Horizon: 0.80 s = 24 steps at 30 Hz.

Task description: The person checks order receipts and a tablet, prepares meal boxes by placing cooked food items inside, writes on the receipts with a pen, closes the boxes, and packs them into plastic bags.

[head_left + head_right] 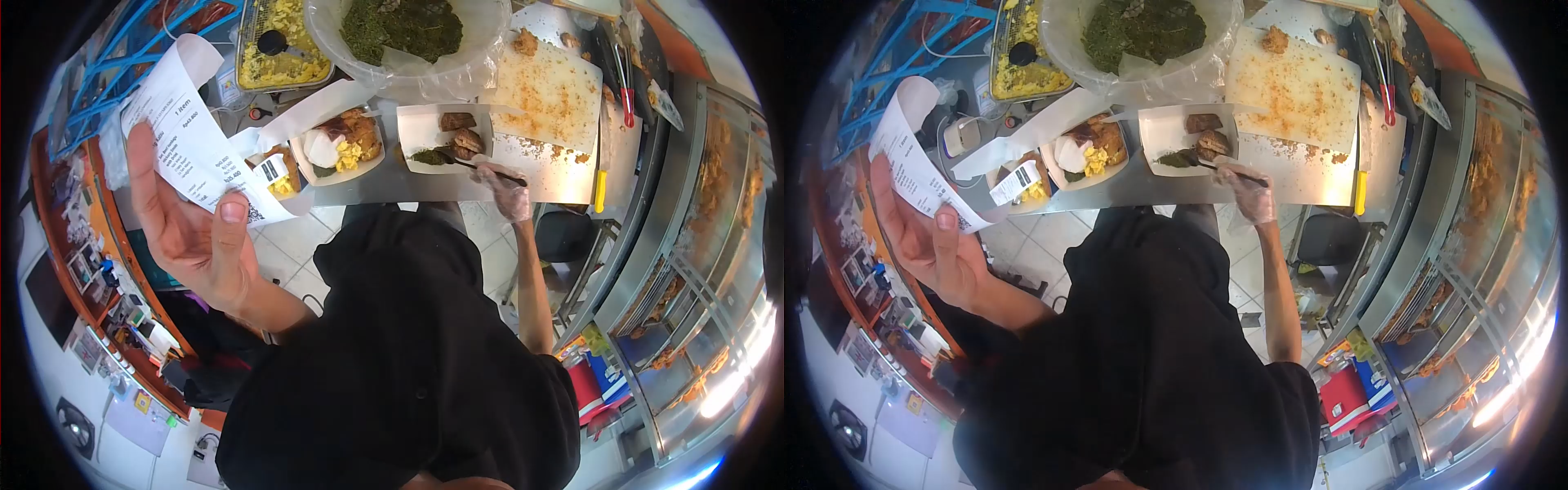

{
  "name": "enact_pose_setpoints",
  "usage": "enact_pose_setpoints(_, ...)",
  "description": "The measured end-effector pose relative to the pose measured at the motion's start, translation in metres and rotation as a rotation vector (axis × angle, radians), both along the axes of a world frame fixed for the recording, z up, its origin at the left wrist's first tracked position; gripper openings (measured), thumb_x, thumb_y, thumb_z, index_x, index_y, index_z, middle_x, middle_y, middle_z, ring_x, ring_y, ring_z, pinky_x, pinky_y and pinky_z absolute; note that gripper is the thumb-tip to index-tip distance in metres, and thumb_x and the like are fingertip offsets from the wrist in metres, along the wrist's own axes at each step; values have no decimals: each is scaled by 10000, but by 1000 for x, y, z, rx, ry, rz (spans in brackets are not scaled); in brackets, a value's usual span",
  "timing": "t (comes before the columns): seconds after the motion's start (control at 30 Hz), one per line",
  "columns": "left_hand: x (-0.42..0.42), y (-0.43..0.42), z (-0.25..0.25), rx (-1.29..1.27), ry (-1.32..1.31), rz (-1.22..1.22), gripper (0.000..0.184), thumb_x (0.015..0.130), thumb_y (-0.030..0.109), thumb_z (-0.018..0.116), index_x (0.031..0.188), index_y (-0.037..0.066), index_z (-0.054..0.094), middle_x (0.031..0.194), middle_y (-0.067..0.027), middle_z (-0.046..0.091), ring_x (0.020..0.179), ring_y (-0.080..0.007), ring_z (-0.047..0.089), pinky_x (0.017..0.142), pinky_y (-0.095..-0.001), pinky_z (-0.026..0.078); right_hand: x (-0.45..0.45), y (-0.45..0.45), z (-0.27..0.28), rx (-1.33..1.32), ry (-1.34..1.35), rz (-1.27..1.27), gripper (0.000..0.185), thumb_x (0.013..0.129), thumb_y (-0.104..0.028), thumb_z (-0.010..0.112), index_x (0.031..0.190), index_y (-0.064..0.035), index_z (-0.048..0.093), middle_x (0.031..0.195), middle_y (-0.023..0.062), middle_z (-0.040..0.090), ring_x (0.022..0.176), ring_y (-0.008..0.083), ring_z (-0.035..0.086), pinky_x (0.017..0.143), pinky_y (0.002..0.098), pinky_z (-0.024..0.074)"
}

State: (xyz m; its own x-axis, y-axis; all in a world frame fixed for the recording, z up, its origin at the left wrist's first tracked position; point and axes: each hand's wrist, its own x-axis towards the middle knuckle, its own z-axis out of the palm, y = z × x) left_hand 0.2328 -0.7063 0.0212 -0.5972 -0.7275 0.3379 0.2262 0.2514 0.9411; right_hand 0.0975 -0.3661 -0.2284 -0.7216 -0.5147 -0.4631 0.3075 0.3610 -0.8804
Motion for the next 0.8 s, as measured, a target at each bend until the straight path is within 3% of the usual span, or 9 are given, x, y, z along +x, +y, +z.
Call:
enact_pose_setpoints(0.17, 19, 12, 8, 79, 3, 8, 756, 775, -43, 666, 1442, -89, 312, 1484, -230, 355, 1368, -281, 380, 1134, -395, 292, -15, -2, 64, -112, 25, -191, 366, 1001, -227, 530, 1157, 100, 578, 950, 224, 692, 864, 279, 692, 818, 388, 551)
enact_pose_setpoints(0.27, 38, 16, 10, 85, 4, 68, 777, 768, -48, 679, 1441, -102, 296, 1463, -235, 385, 1346, -286, 408, 1116, -392, 316, -38, -35, 123, -116, 129, -369, 334, 987, -224, 550, 1093, 88, 604, 889, 208, 710, 797, 253, 702, 768, 351, 542)
enact_pose_setpoints(0.37, 57, 18, 16, 91, 105, 143, 784, 739, -134, 677, 1428, -118, 303, 1422, -274, 418, 1284, -301, 478, 1041, -387, 430, -79, -75, 151, -132, 315, -318, 325, 991, -214, 548, 1107, 82, 612, 923, 173, 698, 796, 249, 695, 753, 363, 566)
enact_pose_setpoints(0.43, 69, 14, 24, 130, 164, 140, 766, 748, -167, 661, 1426, -111, 310, 1487, -238, 350, 1278, -275, 488, 1028, -375, 457, -113, -106, 155, -377, 371, -6, 328, 986, -205, 557, 1125, 87, 615, 929, 169, 697, 783, 238, 689, 755, 359, 567)
enact_pose_setpoints(0.5, 78, 3, 34, 125, 174, 118, 748, 756, -172, 660, 1422, -107, 324, 1491, -228, 337, 1262, -267, 506, 999, -352, 483, -135, -147, 150, -236, 382, 94, 306, 979, -176, 564, 1146, 74, 623, 929, 164, 698, 759, 222, 676, 734, 345, 561)
enact_pose_setpoints(0.53, 84, -5, 39, 111, 177, 114, 745, 757, -171, 662, 1420, -106, 329, 1485, -222, 345, 1256, -266, 512, 992, -347, 487, -148, -168, 149, -52, 568, 295, 287, 960, -139, 577, 1156, 66, 622, 930, 155, 700, 723, 203, 663, 695, 324, 550)
enact_pose_setpoints(0.63, 102, -40, 48, 102, 208, 83, 733, 761, -171, 664, 1416, -103, 341, 1467, -207, 363, 1242, -265, 524, 980, -338, 497, -152, -222, 182, 679, 690, 598, 219, 841, -120, 649, 983, 46, 665, 770, 151, 679, 710, 183, 685, 653, 293, 532)
enact_pose_setpoints(0.73, 116, -87, 50, 103, 242, 35, 719, 768, -174, 658, 1413, -102, 349, 1468, -196, 351, 1244, -261, 521, 985, -344, 495, -110, -305, 266, 616, 446, 420, 159, 830, -136, 632, 893, 3, 677, 774, 150, 677, 754, 213, 686, 693, 338, 530)
enact_pose_setpoints(0.8, 126, -121, 44, 124, 237, 31, 717, 770, -176, 656, 1412, -106, 344, 1454, -197, 372, 1248, -262, 517, 993, -344, 492, -144, -357, 241, 26, 1567, 664, 270, 904, -189, 592, 1046, 30, 662, 838, 165, 685, 717, 267, 652, 698, 384, 515)
